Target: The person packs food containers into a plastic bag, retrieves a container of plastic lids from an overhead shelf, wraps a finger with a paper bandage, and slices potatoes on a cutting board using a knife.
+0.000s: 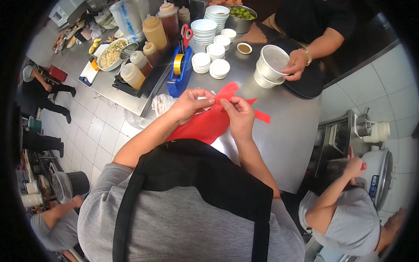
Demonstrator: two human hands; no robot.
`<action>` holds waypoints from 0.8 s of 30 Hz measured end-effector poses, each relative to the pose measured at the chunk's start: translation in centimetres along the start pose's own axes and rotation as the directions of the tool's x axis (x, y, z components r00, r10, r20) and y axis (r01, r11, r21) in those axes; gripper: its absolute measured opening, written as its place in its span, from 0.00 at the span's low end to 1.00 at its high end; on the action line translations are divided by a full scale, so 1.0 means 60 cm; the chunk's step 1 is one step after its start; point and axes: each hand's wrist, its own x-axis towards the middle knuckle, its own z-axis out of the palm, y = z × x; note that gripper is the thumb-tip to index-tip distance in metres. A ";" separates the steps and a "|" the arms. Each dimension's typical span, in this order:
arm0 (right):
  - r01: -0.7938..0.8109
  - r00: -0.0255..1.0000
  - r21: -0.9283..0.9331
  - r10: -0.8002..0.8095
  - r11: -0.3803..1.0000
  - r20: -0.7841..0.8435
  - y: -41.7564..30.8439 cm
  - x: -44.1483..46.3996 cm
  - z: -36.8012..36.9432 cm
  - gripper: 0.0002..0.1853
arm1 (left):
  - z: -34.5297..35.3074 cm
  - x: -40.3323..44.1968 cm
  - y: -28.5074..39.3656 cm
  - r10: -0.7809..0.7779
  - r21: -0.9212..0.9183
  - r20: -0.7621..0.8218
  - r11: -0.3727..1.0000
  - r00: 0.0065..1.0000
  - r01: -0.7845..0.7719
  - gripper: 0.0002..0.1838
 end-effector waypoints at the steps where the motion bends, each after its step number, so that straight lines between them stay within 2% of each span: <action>1: 0.004 1.000 -0.004 -0.004 1.000 0.001 0.001 0.000 -0.002 0.05 | -0.002 0.000 -0.001 -0.011 -0.021 0.008 1.000 1.000 0.011 0.05; 4: 0.035 0.999 -0.042 -0.037 0.999 -0.038 0.006 -0.001 -0.001 0.04 | -0.008 0.007 -0.012 -0.036 -0.149 0.020 0.988 0.999 0.038 0.04; 7: 0.170 0.973 -0.122 -0.186 0.978 -0.137 0.004 -0.009 0.010 0.04 | -0.005 0.013 -0.011 -0.078 -0.285 -0.015 0.956 0.997 0.071 0.01; 8: 0.177 0.971 -0.104 -0.191 0.979 -0.144 0.002 -0.012 0.014 0.04 | -0.002 0.015 -0.008 -0.097 -0.326 -0.032 0.942 0.995 0.081 0.01; 10: 0.195 0.967 -0.068 -0.203 0.979 -0.155 -0.002 -0.012 0.020 0.05 | -0.004 0.018 -0.007 -0.083 -0.297 -0.032 0.952 0.996 0.069 0.01; 14: 0.067 0.986 -0.093 -0.080 0.993 -0.147 0.019 -0.010 0.010 0.05 | -0.006 0.026 -0.025 -0.037 -0.257 -0.026 0.966 0.999 0.029 0.01; 16: 0.010 0.982 -0.114 -0.032 0.993 -0.188 0.019 -0.008 0.010 0.05 | 0.001 0.023 -0.018 -0.085 -0.328 -0.035 0.942 0.996 0.069 0.01; 19: 0.121 0.965 -0.043 -0.127 0.992 -0.228 0.019 -0.004 0.020 0.05 | 0.001 0.026 -0.030 -0.094 -0.396 -0.068 0.916 0.993 0.059 0.01; 21: 0.290 0.924 -0.274 -0.344 0.917 -0.170 0.037 -0.001 0.012 0.05 | 0.009 0.018 -0.020 -0.098 -0.365 -0.077 0.929 0.992 0.063 0.02; 22: 0.408 0.880 -0.291 -0.458 0.866 -0.130 0.032 -0.001 0.016 0.06 | 0.003 0.025 -0.025 -0.087 -0.323 -0.097 0.945 0.991 0.052 0.03; 23: 0.512 0.825 -0.304 -0.558 0.803 -0.085 0.024 -0.008 0.019 0.06 | -0.017 0.051 -0.056 -0.015 -0.367 -0.050 0.930 0.999 -0.004 0.04; 24: 0.444 0.884 -0.244 -0.466 0.862 -0.038 0.019 -0.027 0.016 0.07 | -0.012 0.048 -0.032 -0.127 -0.322 -0.171 0.944 0.977 0.067 0.05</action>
